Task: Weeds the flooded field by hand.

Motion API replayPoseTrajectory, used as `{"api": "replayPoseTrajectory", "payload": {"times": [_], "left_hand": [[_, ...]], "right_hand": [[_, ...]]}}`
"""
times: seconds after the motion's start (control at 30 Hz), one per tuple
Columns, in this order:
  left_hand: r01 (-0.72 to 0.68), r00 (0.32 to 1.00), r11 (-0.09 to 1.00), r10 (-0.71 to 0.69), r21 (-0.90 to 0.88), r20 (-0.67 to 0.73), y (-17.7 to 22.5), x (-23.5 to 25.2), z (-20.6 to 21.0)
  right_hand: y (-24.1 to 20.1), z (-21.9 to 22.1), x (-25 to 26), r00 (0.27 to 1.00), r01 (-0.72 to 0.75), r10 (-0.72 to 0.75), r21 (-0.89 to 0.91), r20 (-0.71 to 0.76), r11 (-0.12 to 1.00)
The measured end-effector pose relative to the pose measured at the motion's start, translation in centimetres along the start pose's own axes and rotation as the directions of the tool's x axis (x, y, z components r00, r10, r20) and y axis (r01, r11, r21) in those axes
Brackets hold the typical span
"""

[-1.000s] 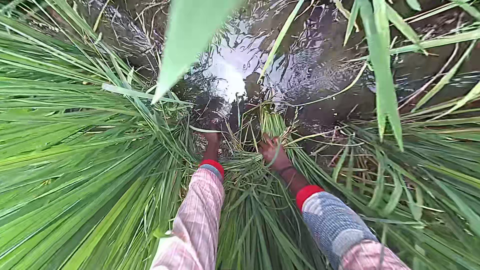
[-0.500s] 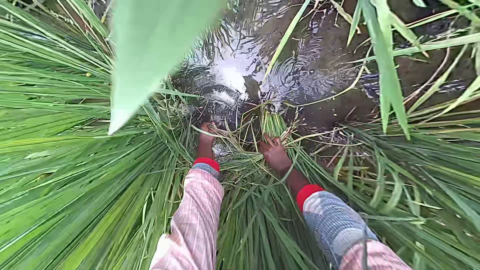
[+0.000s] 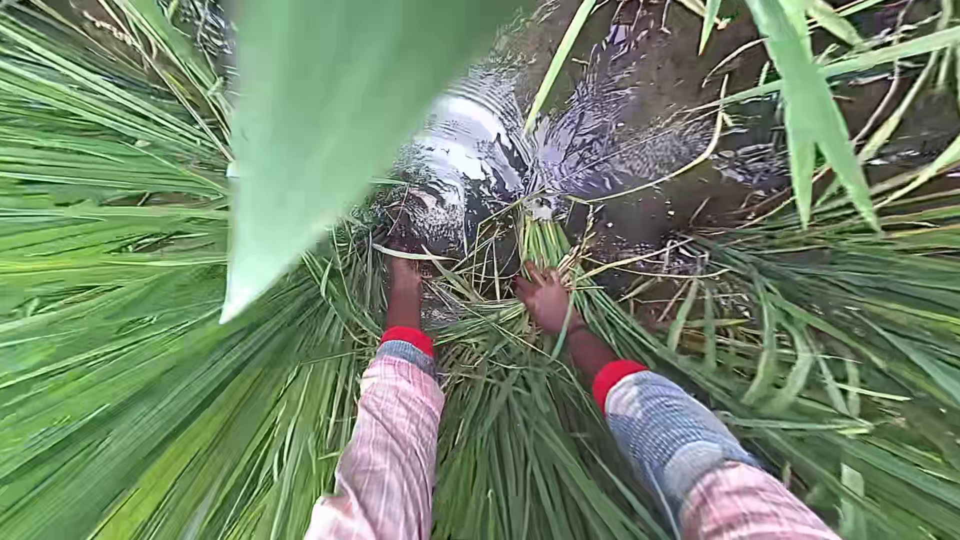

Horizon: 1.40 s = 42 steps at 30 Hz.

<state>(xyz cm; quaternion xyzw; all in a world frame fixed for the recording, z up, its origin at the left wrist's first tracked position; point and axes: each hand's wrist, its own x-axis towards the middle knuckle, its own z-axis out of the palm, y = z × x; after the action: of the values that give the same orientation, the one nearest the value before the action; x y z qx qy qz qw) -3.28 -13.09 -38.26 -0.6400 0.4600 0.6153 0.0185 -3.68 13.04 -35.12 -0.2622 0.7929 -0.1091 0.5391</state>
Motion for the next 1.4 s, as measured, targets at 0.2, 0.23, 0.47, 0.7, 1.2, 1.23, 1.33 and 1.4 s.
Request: {"api": "replayPoseTrajectory", "payload": {"times": [0.2, 0.23, 0.47, 0.7, 1.2, 1.23, 1.33, 1.4], "left_hand": [[0.109, 0.986, 0.993, -0.113, -0.038, -0.12, 1.3, -0.5, 0.3], [0.105, 0.991, 0.994, -0.107, -0.038, -0.08, 0.9, -0.1, 0.0], [0.003, 0.993, 0.964, -0.035, 0.266, 0.114, 0.5, 2.2, -3.3], [0.097, 0.994, 0.963, -0.105, 0.252, 0.018, 1.8, -2.6, -2.9], [0.269, 0.934, 0.94, -0.308, 0.208, 0.182, 3.2, -1.1, -6.5], [0.268, 0.936, 0.943, -0.304, 0.2, 0.179, 2.9, -1.1, -6.9], [0.29, 0.936, 0.947, -0.311, 0.14, 0.166, 1.9, -1.9, -7.8], [0.274, 0.949, 0.96, -0.28, 0.062, 0.147, 0.9, -2.2, -8.2]], "right_hand": [[0.0, 1.3, 0.6, 0.993, 0.004, 0.002, 0.054, -0.12, 0.999], [0.1, 1.4, 0.7, 0.989, 0.011, -0.004, 0.043, -0.145, 0.999], [-0.2, 0.5, 0.7, 0.99, 0.008, 0.002, 0.065, -0.142, 0.998], [-1.0, -0.7, -0.2, 0.984, 0.05, -0.04, 0.053, -0.175, 0.997], [-15.3, -14.0, 11.8, 0.996, 0.086, -0.089, 0.55, -0.02, 0.831], [-16.5, -12.0, 12.5, 0.999, -0.017, 0.035, 0.627, -0.016, 0.778], [-19.2, -8.5, 12.9, 0.927, -0.367, 0.247, 0.82, 0.282, 0.44], [-20.0, -4.9, 13.8, 0.915, -0.295, 0.315, 0.95, 0.251, 0.101]]}}
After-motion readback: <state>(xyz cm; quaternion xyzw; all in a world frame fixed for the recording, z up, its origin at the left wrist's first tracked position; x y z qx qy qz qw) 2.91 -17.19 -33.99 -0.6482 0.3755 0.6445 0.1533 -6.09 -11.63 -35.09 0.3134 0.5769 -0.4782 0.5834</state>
